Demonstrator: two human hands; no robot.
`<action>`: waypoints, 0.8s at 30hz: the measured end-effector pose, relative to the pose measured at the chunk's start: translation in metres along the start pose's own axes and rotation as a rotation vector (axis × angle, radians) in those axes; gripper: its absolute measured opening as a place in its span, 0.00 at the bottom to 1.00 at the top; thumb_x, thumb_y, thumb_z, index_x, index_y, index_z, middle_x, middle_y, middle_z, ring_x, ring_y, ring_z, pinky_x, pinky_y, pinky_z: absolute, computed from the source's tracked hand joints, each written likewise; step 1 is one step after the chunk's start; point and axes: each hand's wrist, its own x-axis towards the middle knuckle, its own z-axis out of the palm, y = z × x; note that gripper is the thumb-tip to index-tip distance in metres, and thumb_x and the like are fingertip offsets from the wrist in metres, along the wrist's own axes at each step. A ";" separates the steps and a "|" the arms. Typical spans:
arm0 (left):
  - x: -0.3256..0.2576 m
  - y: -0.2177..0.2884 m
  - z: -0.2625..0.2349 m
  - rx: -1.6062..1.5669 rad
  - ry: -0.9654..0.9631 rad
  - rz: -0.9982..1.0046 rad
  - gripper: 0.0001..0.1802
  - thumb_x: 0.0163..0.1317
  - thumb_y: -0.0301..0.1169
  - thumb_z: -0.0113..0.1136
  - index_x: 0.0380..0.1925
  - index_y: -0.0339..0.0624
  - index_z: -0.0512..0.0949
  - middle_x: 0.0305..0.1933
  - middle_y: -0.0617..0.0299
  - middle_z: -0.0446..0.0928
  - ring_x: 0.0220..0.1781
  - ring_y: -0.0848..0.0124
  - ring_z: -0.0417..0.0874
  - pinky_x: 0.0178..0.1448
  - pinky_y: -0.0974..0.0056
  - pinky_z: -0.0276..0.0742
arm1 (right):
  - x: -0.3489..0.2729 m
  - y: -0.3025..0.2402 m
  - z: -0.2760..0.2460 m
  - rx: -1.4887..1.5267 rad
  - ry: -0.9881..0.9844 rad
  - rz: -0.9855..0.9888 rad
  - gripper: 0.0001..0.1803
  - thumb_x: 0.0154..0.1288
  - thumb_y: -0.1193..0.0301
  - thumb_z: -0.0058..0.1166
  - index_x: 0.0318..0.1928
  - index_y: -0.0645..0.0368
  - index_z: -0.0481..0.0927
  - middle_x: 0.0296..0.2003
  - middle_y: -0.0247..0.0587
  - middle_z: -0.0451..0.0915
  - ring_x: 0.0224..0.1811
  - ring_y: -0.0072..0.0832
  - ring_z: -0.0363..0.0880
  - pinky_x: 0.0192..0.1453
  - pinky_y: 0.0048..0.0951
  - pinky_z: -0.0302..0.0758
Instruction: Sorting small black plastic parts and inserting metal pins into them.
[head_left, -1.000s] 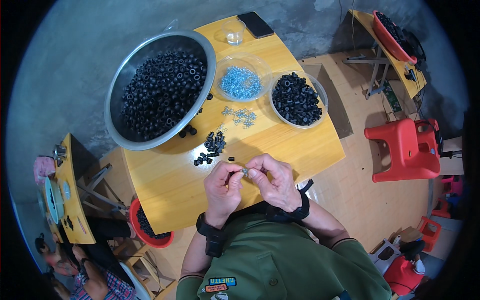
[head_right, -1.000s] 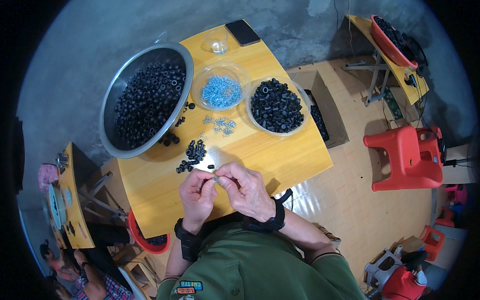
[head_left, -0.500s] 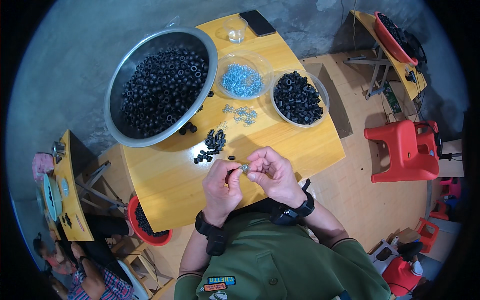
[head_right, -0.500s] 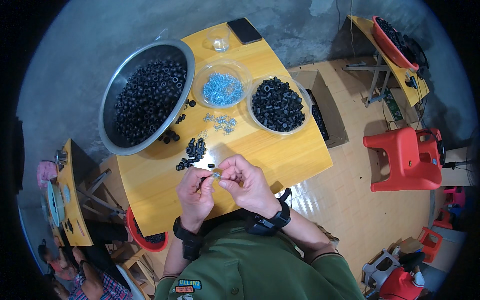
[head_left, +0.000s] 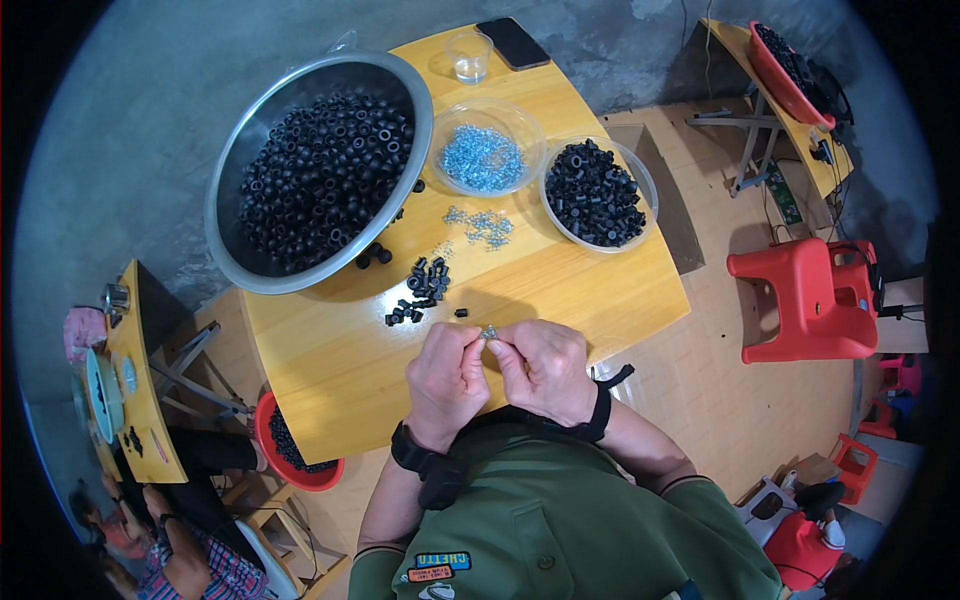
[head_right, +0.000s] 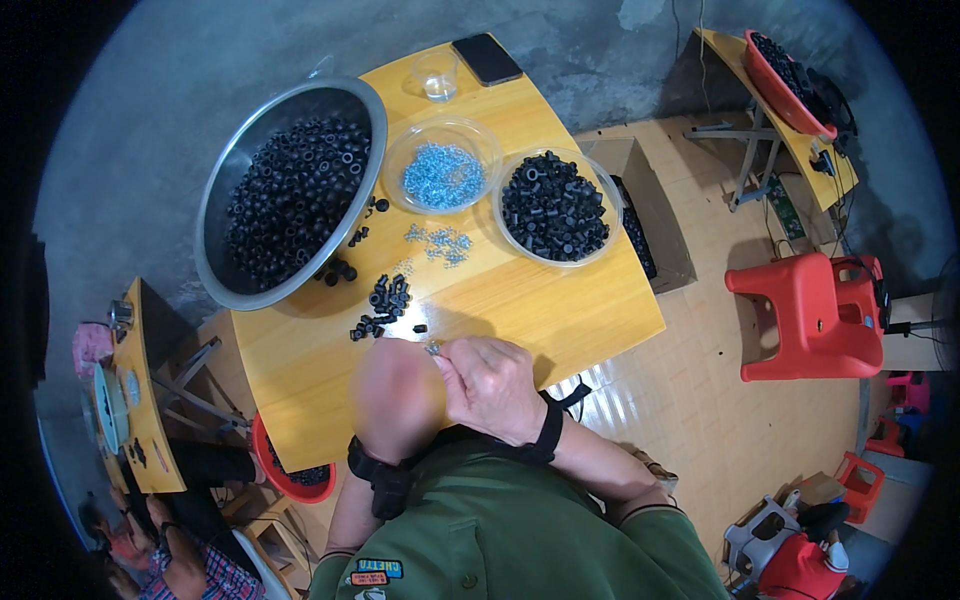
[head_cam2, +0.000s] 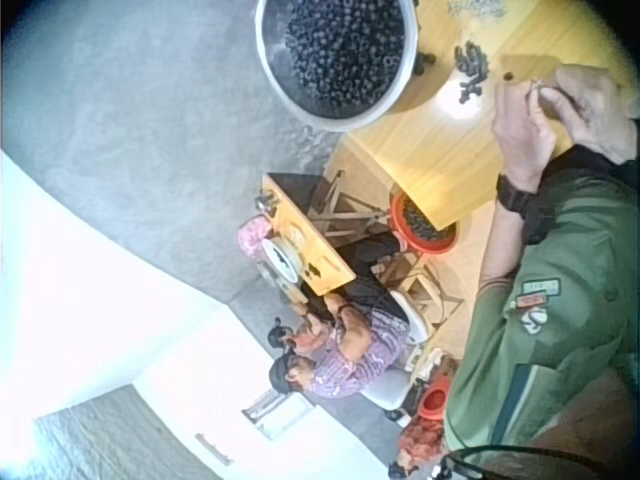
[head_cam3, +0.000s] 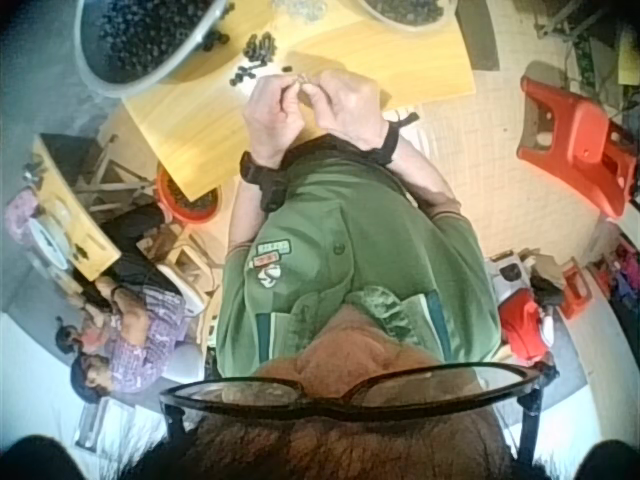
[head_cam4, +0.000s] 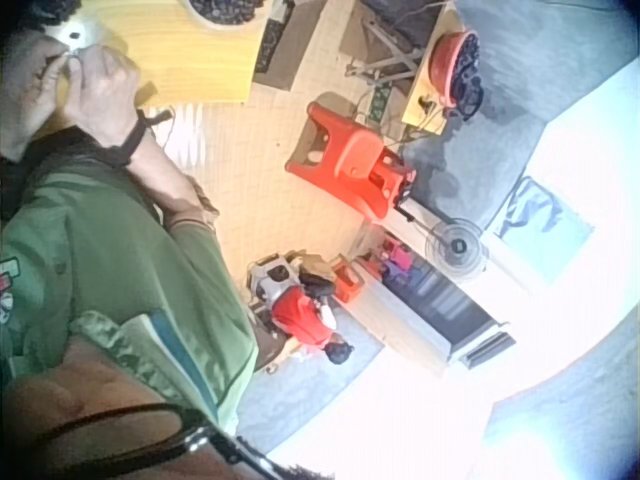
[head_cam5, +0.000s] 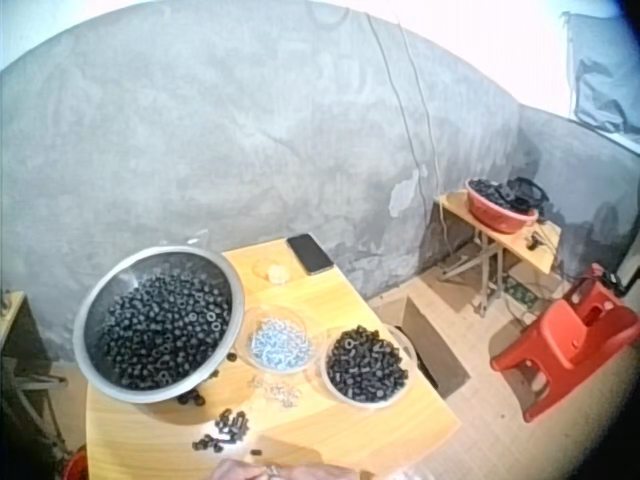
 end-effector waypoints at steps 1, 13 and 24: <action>0.000 0.001 0.000 0.028 -0.006 0.025 0.07 0.50 0.19 0.57 0.30 0.39 0.72 0.27 0.57 0.71 0.24 0.60 0.76 0.25 0.64 0.72 | 0.001 0.000 0.000 -0.115 0.013 -0.081 0.05 0.52 0.76 0.54 0.23 0.61 0.72 0.16 0.41 0.71 0.17 0.35 0.72 0.22 0.31 0.68; -0.001 0.002 0.003 0.070 -0.009 0.069 0.07 0.49 0.16 0.55 0.29 0.39 0.73 0.25 0.56 0.72 0.22 0.61 0.76 0.24 0.64 0.71 | 0.005 0.004 -0.002 -0.260 -0.066 -0.122 0.10 0.53 0.74 0.52 0.19 0.60 0.67 0.14 0.43 0.68 0.16 0.38 0.69 0.22 0.34 0.67; -0.001 0.000 0.004 -0.033 0.020 -0.009 0.07 0.50 0.18 0.58 0.29 0.38 0.73 0.25 0.57 0.71 0.21 0.66 0.74 0.23 0.68 0.69 | -0.003 0.010 0.002 0.011 0.068 -0.104 0.04 0.49 0.82 0.54 0.26 0.64 0.73 0.21 0.43 0.74 0.20 0.38 0.74 0.25 0.31 0.70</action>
